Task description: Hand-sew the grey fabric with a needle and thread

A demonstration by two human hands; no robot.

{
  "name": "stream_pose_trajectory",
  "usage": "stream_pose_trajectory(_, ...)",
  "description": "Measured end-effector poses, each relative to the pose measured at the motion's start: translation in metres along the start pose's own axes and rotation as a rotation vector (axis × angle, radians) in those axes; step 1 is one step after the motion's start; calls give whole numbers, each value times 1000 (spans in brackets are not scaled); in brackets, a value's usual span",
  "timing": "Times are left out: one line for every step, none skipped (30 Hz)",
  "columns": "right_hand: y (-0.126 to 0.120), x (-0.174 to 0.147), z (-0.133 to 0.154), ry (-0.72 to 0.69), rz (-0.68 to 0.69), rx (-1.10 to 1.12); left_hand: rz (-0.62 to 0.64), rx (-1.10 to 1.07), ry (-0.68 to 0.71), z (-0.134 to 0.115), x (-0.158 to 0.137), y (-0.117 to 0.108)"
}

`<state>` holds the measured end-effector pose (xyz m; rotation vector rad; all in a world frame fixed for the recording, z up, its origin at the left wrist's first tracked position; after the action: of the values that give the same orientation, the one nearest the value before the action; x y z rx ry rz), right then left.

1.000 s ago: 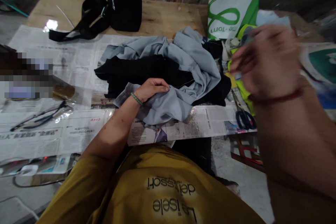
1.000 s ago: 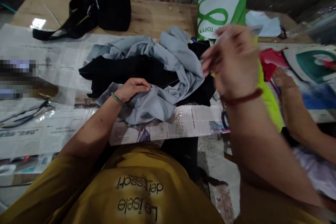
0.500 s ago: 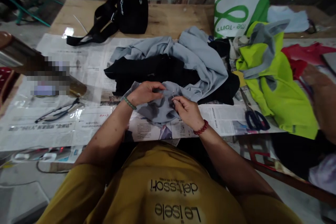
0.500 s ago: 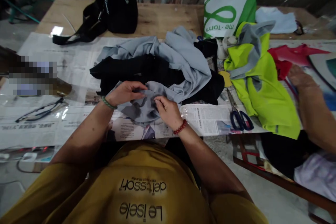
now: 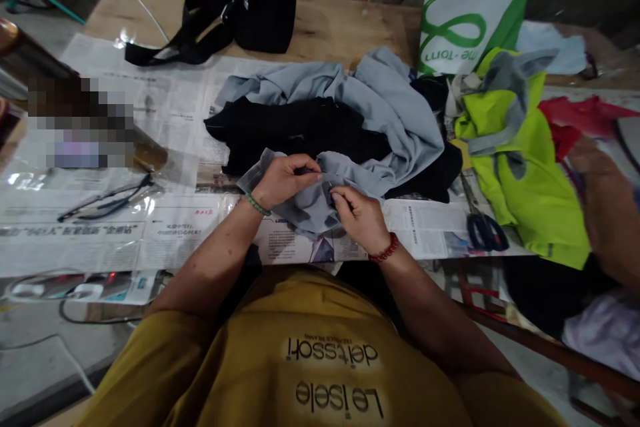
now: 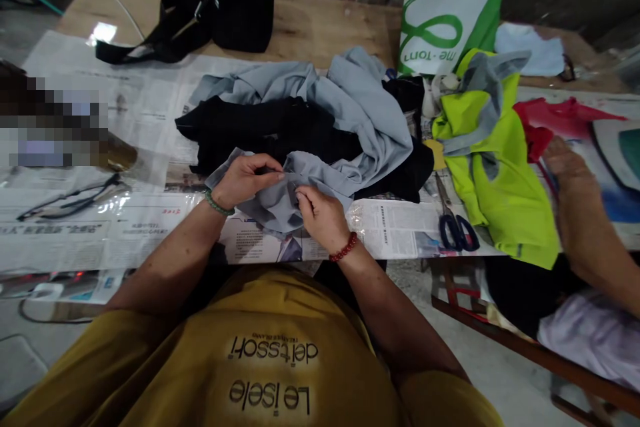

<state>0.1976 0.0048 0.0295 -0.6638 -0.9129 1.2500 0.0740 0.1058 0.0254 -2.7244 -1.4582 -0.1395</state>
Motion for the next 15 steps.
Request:
stream_pose_trajectory(1, 1, 0, 4, -1, 3, 0, -3, -2, 1, 0, 0)
stream_pose_trajectory(1, 2, 1, 8, -4, 6, 2, -5, -4, 2, -1, -1)
stream_pose_trajectory(2, 3, 1, 11, -5, 9, 4, -7, -4, 2, -1, -1)
stream_pose_trajectory(2, 3, 2, 14, -5, 10, 8, -9, -1, 3, -1, 0)
stream_pose_trajectory(3, 4, 2, 17, -3, 9, 12, -12, 8, 3, -1, 0)
stream_pose_trajectory(3, 4, 2, 21, 0, 6, 17, -16, 21, 2, -1, 1)
stream_pose_trajectory(3, 4, 2, 23, 1, 0, 24, -20, 34, 1, -1, 2)
stream_pose_trajectory(2, 4, 2, 26, 3, -5, 32, -24, 46, 0, -1, 3)
stream_pose_trajectory(2, 5, 2, 27, 6, -9, 39, -27, 55, -1, -1, 4)
stream_pose_trajectory(2, 5, 2, 28, 8, -12, 45, -32, 63, -2, -1, 5)
stream_pose_trajectory(2, 5, 2, 27, 10, -14, 50, -34, 69, -3, -2, 6)
stream_pose_trajectory(2, 5, 2, 27, 12, -14, 53, -35, 74, -4, -2, 6)
stream_pose_trajectory(3, 5, 2, 28, 14, -13, 55, -35, 80, -5, -3, 7)
stream_pose_trajectory(3, 6, 2, 31, 15, -13, 57, -33, 89, -6, -3, 8)
stream_pose_trajectory(3, 6, 2, 36, 14, -12, 58, -27, 99, -8, -3, 8)
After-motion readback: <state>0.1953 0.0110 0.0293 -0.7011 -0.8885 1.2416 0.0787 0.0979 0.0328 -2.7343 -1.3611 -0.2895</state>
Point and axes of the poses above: each hand's wrist, its own x-axis towards the middle knuckle, its own y-axis out of the palm, z = x × y, the point moved 8 cm from there along x, towards the middle knuckle, and after that the axes turned 13 degrees about -x, right-handed, at the moved point
